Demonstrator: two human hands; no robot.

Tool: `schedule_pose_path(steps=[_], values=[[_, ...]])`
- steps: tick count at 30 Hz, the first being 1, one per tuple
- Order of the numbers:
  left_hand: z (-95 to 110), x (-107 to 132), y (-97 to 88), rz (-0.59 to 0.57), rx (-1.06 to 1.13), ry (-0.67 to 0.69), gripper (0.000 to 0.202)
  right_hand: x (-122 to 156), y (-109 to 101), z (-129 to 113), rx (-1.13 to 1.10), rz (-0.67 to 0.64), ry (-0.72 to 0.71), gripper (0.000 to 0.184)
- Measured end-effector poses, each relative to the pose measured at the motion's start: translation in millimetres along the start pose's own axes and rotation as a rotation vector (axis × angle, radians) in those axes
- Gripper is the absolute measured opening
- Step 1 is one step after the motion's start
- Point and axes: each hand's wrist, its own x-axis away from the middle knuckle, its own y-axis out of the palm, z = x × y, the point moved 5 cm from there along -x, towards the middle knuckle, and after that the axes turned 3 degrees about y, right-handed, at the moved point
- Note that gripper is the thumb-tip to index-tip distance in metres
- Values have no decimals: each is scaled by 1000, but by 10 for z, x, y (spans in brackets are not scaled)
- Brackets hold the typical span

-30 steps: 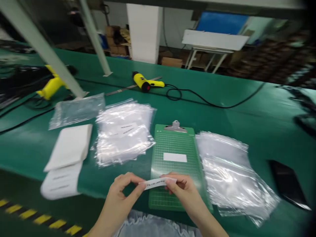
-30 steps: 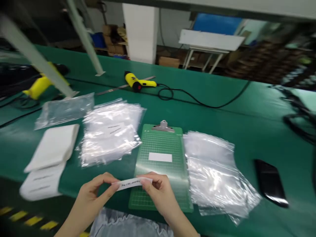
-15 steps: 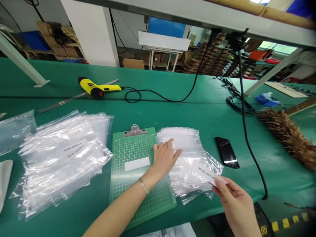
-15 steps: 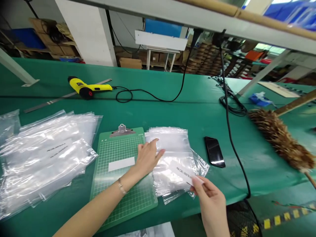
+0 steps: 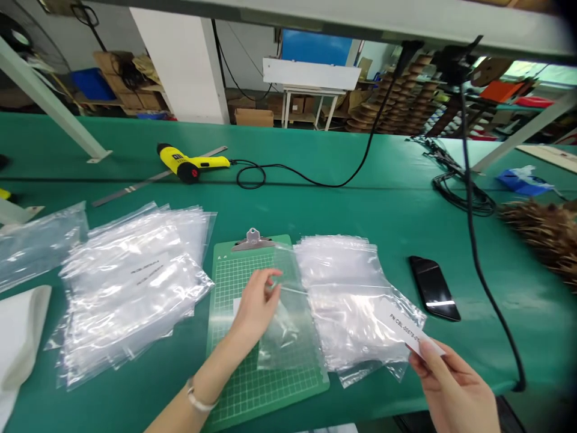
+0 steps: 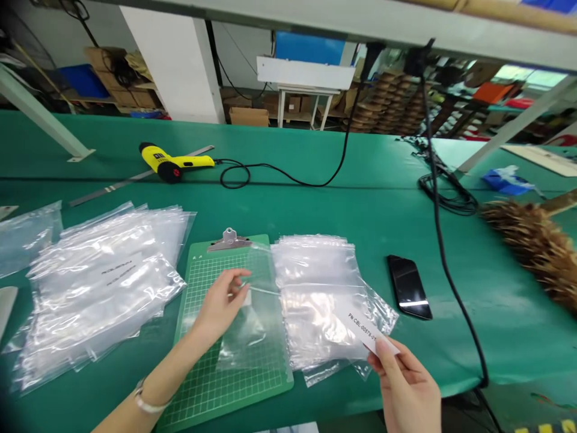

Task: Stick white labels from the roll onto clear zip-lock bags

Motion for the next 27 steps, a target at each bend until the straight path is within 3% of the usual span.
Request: schedule_pose_path(steps=[3, 6, 10, 14, 17, 22, 27], values=[[-320, 414, -262, -10, -168, -23, 25, 10, 132, 108, 1, -7, 67, 41], [-475, 590, -363, -40, -323, -19, 27, 38, 287, 226, 36, -29, 107, 41], [-564, 383, -476, -103, -423, 50, 37, 59, 497, 330, 167, -131, 101, 37], [-732, 88, -581, -323, -477, 101, 76, 103, 736, 405, 250, -227, 72, 37], [-831, -15, -647, -392, -442, 108, 93, 226, 965, 558, 263, -315, 104, 37], [-910, -46, -688, -432, -370, 103, 101, 580, 1356, 935, 364, -564, 207, 28], [-981, -87, -763, -523, -193, 58, 104, 622, 1418, 1086, 384, -598, 225, 23]])
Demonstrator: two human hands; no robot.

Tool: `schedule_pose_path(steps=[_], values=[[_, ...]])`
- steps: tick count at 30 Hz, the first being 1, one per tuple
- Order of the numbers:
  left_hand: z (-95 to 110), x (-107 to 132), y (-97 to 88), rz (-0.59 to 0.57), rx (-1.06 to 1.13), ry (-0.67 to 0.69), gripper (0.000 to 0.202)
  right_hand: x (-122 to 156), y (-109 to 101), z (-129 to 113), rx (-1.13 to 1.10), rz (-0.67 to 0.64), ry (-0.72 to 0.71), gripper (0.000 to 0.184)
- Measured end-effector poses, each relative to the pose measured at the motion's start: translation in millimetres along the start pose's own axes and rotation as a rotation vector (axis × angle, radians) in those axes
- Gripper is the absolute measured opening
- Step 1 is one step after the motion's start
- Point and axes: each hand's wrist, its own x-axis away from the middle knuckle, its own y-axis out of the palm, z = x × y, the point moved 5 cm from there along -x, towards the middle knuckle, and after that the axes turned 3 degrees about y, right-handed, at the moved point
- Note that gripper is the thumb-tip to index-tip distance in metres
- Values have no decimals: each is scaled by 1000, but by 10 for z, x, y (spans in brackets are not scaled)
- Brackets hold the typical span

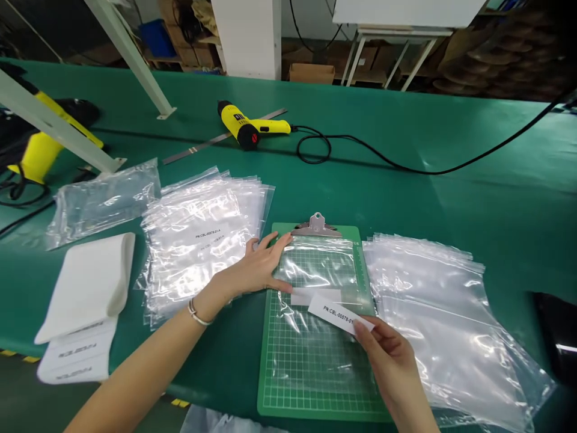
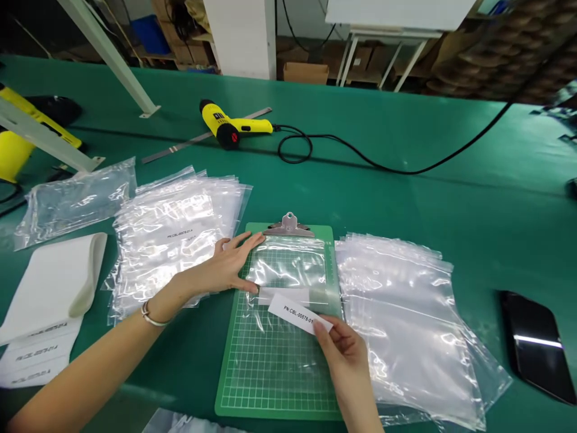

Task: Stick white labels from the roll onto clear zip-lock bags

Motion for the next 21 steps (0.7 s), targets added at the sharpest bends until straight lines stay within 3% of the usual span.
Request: schedule_pose_path(steps=[5, 10, 16, 21], values=[[-43, 21, -97, 7, -59, -10, 89, -64, -71, 43, 12, -28, 56, 24], [-36, 34, -82, -20, -83, -25, 92, -29, -22, -32, 36, 34, 51, 28], [-32, 17, -55, -67, -215, 11, 84, -5, 23, -98, 71, 3, 56, 28], [-71, 19, -51, -21, -227, 14, 99, -61, 10, -84, 69, -77, 88, 25]])
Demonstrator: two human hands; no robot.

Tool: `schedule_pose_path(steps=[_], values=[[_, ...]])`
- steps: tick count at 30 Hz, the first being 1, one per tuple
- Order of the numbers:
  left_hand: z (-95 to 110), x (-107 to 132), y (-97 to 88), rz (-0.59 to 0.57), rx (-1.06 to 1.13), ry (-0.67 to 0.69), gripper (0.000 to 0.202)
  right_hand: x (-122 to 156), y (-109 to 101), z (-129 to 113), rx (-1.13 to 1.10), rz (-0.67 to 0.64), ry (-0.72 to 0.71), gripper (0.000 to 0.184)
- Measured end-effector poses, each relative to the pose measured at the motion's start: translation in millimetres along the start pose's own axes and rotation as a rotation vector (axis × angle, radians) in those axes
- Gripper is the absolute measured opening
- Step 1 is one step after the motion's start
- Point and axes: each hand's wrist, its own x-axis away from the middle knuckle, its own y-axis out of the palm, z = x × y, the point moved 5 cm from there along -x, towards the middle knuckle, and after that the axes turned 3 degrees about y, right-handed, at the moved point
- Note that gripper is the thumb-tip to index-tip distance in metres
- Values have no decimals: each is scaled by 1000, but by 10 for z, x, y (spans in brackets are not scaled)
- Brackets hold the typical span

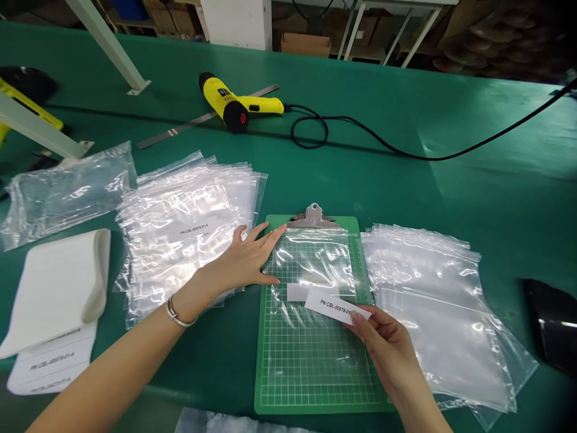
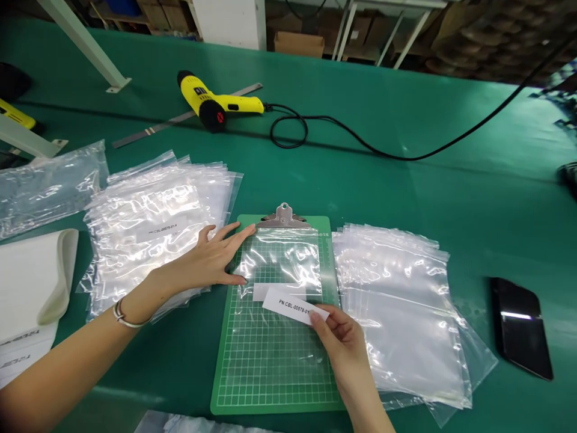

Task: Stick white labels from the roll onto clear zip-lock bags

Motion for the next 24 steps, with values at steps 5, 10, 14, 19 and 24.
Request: schedule_pose_path(steps=[5, 10, 14, 19, 24], values=[[-21, 13, 6, 23, 18, 7, 101, -60, -19, 15, -12, -44, 7, 21], [-5, 14, -11, 3, 10, 14, 93, -58, -35, 28, -15, -35, 14, 20], [-4, 2, -5, -10, 4, 10, 96, -51, -40, 38, -30, -27, 34, 21], [-12, -10, 42, -10, -32, 26, 109, -48, -53, 37, -25, 7, 56, 23], [-12, -11, 89, 9, -72, 56, 116, -39, -71, 31, -39, 53, 65, 25]])
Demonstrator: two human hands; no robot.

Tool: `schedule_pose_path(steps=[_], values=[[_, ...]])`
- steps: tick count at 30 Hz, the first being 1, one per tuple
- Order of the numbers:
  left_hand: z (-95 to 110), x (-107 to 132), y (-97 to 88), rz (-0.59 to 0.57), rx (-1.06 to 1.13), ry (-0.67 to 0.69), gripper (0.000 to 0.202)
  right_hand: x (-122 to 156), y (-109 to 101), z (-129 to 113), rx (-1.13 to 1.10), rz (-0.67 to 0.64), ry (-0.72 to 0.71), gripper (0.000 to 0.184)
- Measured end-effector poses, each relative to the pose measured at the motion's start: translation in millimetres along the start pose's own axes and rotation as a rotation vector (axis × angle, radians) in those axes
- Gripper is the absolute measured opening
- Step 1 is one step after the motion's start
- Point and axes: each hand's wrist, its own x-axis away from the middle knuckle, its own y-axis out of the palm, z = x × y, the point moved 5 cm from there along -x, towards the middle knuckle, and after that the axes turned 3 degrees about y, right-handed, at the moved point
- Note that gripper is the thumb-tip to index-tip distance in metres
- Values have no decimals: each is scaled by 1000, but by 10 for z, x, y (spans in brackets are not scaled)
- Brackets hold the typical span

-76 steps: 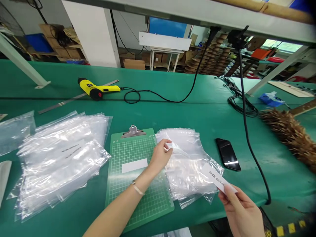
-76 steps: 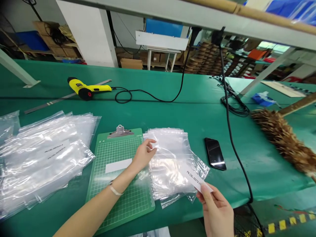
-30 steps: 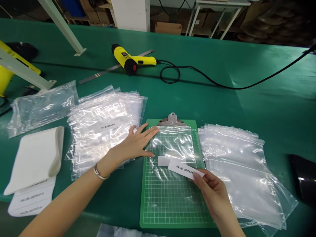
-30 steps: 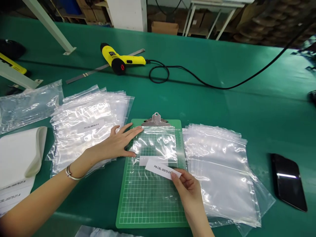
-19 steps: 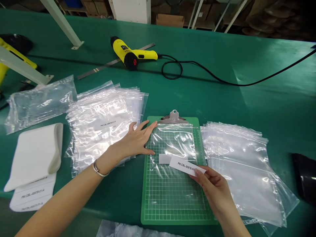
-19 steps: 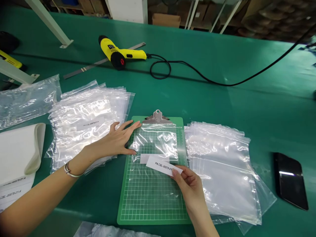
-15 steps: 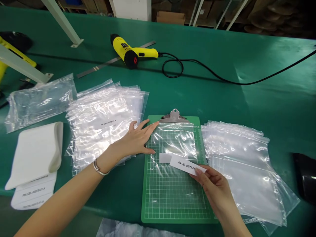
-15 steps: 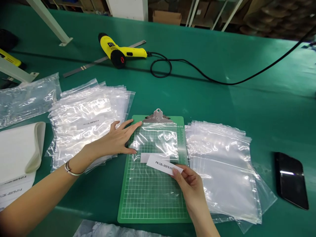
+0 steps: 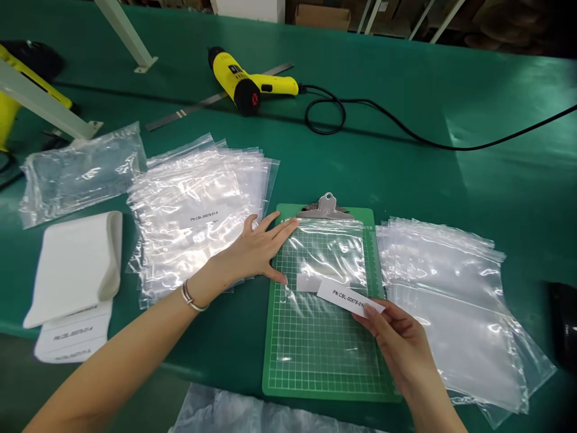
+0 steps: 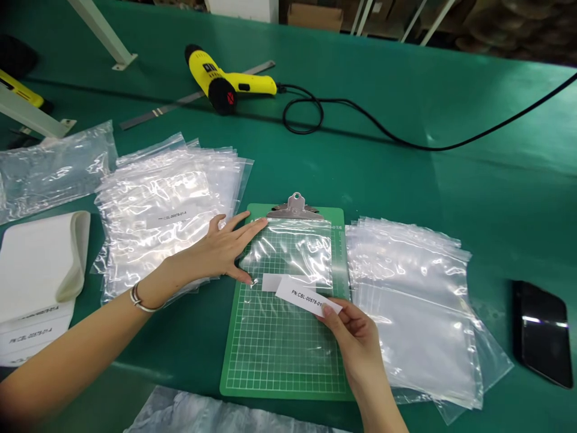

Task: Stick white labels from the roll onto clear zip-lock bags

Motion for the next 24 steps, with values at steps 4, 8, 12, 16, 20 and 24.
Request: schedule_pose_path(steps=[4, 8, 12, 16, 20, 24], values=[[11, -9, -2, -26, -28, -18, 118, -3, 22, 9, -12, -6, -1, 24], [34, -14, -16, -50, -63, -36, 118, 3, 26, -9, -24, -3, -18, 24], [42, -8, -4, -41, -81, -32, 114, 10, -16, -116, -17, 41, -39, 25], [48, -8, -3, -25, -91, -21, 115, 6, -41, -275, 7, 80, -89, 25], [71, -12, -31, -49, -98, -32, 112, -17, 22, -348, 64, 27, -91, 26], [79, -16, -46, -62, -89, -42, 111, -54, 113, -367, 69, -48, -59, 24]])
